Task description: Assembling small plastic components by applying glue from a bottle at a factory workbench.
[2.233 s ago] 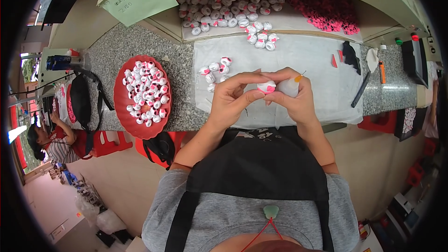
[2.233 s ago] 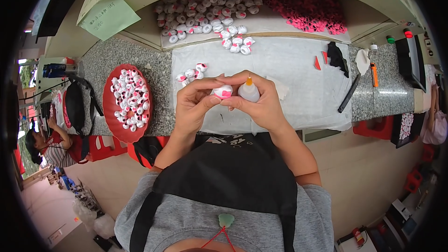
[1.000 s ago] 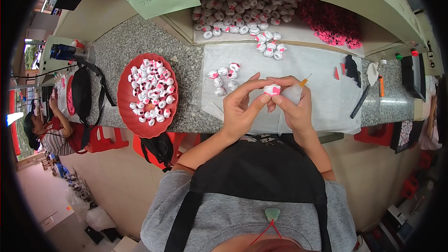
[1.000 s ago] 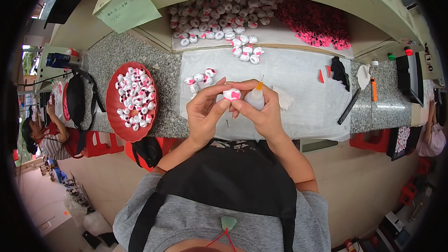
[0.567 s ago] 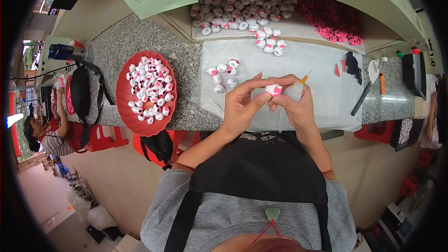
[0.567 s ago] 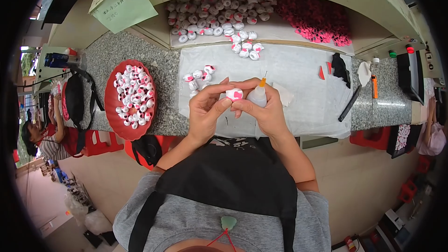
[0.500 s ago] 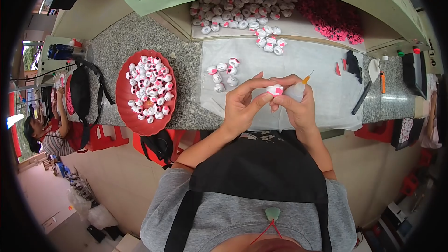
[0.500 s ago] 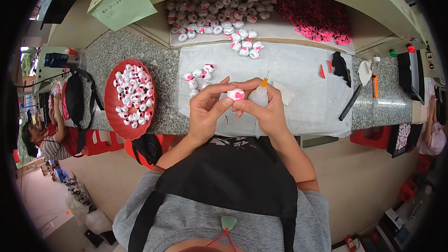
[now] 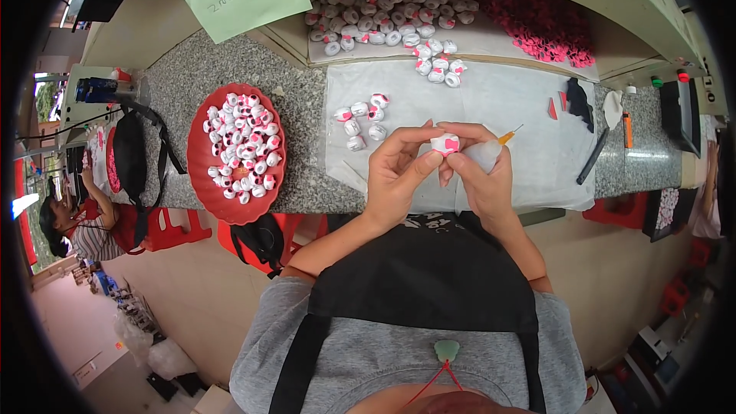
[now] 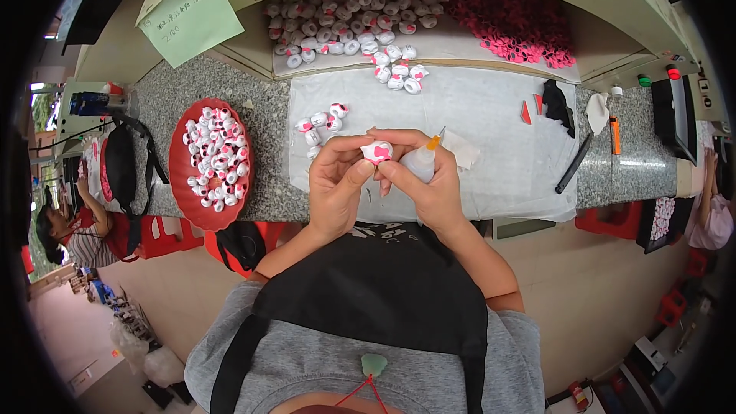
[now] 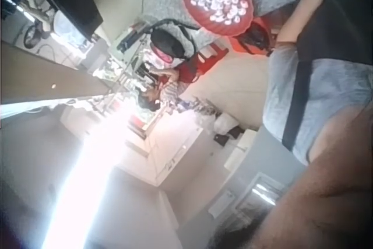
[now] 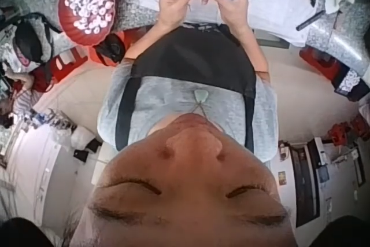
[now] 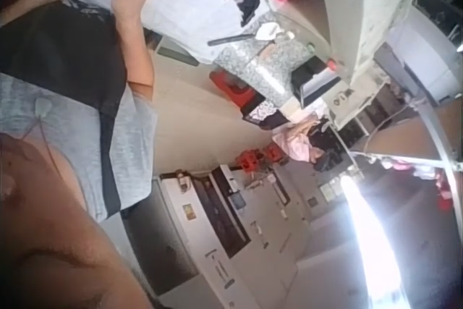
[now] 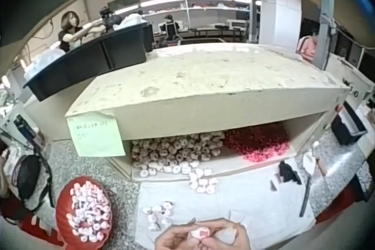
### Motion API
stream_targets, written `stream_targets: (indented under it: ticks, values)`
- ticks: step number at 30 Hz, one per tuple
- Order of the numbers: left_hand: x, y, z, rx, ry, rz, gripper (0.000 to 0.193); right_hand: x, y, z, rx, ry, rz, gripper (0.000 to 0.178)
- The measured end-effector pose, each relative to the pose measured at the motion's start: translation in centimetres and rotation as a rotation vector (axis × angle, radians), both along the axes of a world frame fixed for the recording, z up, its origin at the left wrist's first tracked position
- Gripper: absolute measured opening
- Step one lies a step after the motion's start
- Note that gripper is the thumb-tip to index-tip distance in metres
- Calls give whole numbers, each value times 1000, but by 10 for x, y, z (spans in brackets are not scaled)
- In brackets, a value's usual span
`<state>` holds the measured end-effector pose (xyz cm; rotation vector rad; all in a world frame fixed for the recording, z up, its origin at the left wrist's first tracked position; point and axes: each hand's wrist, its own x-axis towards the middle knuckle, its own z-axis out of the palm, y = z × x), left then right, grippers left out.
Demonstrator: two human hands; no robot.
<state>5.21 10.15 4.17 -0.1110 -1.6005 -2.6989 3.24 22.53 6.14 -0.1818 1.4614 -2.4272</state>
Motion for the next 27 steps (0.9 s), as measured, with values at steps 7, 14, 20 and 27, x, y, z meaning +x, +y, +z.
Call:
stream_targets:
  ticks: [7,14,20,27]
  values:
    - [2,5,8,142,-48,-5,20,7,-9,-8,-85,11,-96,29]
    - [0,7,2,125,-19,8,20,9,-13,-10,-148,-23,-161,27]
    - [0,6,3,118,-27,8,19,7,-12,-11,-148,-25,-138,26]
    - [1,11,1,-30,56,-15,20,5,10,-18,-119,-31,-41,26]
